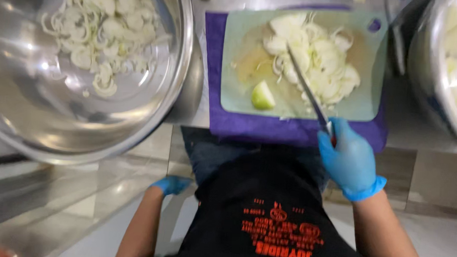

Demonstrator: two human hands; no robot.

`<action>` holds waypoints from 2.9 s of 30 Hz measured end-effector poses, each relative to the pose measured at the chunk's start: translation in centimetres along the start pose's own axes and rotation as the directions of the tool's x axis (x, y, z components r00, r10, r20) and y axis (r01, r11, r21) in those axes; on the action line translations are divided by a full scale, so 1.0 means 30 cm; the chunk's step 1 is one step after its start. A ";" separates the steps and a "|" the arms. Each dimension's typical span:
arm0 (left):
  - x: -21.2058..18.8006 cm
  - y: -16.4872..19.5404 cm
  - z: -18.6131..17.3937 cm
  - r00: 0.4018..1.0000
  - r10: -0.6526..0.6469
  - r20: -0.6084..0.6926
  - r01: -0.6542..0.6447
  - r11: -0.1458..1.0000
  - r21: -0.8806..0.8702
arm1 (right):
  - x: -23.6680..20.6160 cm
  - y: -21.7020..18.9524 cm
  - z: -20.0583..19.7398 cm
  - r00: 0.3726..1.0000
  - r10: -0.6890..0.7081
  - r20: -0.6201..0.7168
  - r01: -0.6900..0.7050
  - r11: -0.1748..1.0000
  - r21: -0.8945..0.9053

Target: The person slices onions on a cutting board using a knife. They repeatedly pick up whole onions, cut them into halves or quarters, and slice them into thin pieces, placing the slices into a nearby metal bowl.

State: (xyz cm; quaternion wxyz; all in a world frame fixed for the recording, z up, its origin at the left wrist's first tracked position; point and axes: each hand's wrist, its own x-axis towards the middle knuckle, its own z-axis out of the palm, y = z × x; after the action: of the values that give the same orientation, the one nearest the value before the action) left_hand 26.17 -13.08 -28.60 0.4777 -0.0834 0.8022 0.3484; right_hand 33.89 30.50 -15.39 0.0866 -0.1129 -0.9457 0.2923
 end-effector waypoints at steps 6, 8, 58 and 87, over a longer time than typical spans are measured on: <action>0.030 0.188 0.023 0.500 0.666 -0.553 -0.694 0.690 0.204 | -0.007 -0.049 0.013 0.997 0.052 0.054 -0.048 0.997 -0.068; 0.032 0.255 0.083 0.854 0.312 -0.417 -0.389 0.914 -0.112 | -0.008 -0.055 0.033 0.996 0.051 0.068 -0.050 0.998 -0.025; 0.104 0.730 0.173 0.149 0.957 -0.249 -0.821 0.260 0.509 | 0.027 -0.181 0.214 0.984 -0.006 0.178 0.094 0.867 -0.490; 0.109 0.732 0.173 0.108 0.956 -0.274 -0.815 0.243 0.526 | 0.042 -0.176 0.183 0.968 0.033 0.247 0.081 0.894 -0.440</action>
State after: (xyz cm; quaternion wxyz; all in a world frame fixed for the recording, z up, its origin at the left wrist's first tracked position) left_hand 17.88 7.21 -22.35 -0.0792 0.3808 0.8191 0.4217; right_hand 30.57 23.66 -16.71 -0.0570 -0.0806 -0.9921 0.0778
